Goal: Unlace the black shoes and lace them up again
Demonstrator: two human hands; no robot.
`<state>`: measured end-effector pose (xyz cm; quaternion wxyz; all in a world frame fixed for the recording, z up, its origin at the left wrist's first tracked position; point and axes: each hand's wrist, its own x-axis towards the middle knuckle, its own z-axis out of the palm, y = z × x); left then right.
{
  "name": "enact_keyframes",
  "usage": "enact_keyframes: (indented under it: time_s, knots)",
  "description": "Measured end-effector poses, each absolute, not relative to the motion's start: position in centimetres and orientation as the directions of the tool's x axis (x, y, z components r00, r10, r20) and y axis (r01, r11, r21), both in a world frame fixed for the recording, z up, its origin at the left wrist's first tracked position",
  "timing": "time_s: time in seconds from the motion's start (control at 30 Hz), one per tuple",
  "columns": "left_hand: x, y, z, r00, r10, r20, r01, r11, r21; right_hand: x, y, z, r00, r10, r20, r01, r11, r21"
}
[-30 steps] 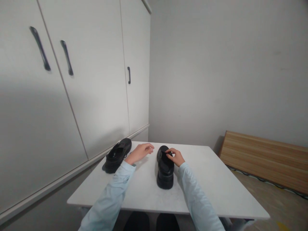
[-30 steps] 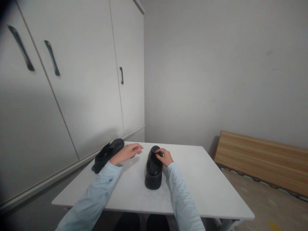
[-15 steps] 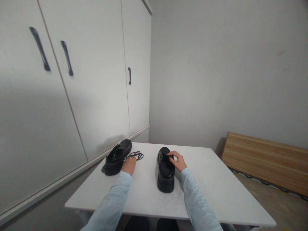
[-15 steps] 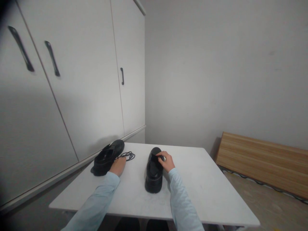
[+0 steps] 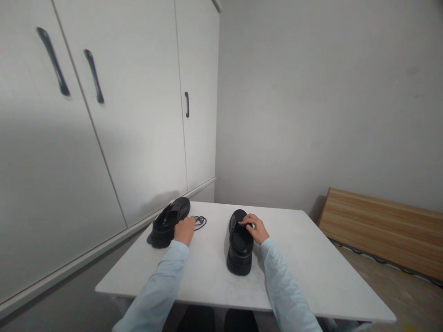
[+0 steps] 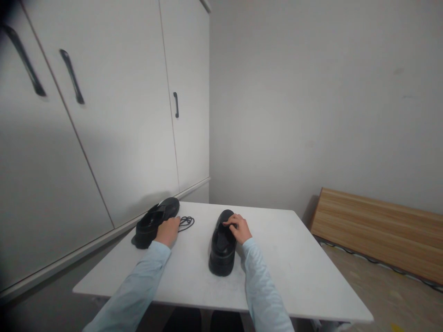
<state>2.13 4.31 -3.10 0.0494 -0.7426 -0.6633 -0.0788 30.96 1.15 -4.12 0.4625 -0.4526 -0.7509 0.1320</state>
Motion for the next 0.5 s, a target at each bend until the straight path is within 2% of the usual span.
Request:
enact_keyframes:
  time_s: [0.13,0.27,0.4,0.5]
  knots:
    - [2.0,4.4,-1.2,0.149,0.958,0.245,0.981,-0.174,0.082,30.9,1.2,-3.9,-0.212,0.809,0.549,0.595,0.552,-0.584]
    - [2.2,4.8,1.2,0.258,0.875,0.410,0.858,-0.402,0.319,30.9,1.3,-3.7,-0.260,0.818,0.512,0.650,0.541,-0.534]
    - [3.6,4.5,3.2,0.190,0.817,0.544,0.527,-0.552,0.646,30.9,1.0,-3.3,-0.301,0.824,0.480,0.662,0.543,-0.517]
    - [5.4,4.2,3.8,0.107,0.819,0.564,0.158,-0.574,0.804,30.9,0.8,-2.9,-0.345,0.824,0.449,0.633,0.557,-0.537]
